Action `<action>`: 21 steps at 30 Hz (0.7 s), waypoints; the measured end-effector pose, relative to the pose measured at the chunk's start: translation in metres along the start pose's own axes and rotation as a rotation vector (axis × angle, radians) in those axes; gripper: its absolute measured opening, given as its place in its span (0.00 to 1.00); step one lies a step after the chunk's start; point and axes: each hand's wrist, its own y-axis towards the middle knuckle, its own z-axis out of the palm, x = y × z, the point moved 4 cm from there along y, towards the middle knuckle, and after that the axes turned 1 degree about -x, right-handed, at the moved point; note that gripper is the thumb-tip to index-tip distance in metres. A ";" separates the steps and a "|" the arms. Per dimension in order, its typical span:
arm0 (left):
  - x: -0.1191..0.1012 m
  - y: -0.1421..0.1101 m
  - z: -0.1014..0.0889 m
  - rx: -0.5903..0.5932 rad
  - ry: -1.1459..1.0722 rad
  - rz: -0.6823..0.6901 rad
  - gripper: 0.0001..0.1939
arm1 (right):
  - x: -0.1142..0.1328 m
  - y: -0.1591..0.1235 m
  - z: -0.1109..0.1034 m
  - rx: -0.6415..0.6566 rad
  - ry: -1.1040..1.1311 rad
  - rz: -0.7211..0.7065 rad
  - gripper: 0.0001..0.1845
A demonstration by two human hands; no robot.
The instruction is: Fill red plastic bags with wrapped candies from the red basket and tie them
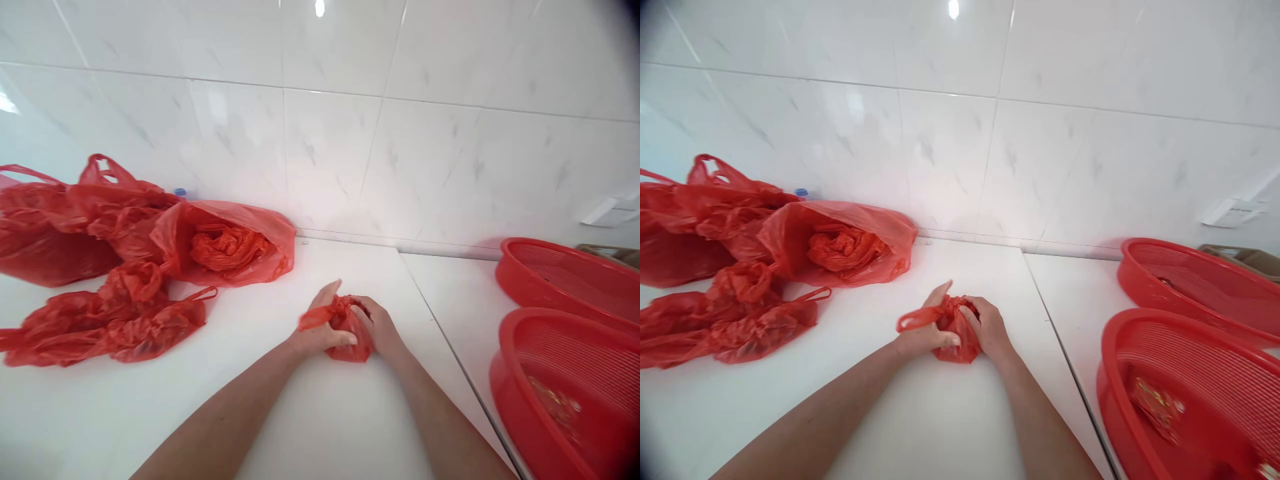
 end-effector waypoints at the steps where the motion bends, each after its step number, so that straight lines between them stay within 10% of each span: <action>1: -0.003 -0.001 0.002 0.026 0.051 0.036 0.56 | 0.004 -0.002 0.007 0.041 0.016 0.000 0.16; 11: -0.013 -0.001 -0.001 -0.001 0.390 0.057 0.10 | 0.015 -0.012 0.021 -0.031 -0.105 0.048 0.13; 21: -0.007 0.001 -0.006 -0.078 0.534 0.167 0.05 | 0.004 -0.006 0.017 -0.074 -0.032 0.022 0.18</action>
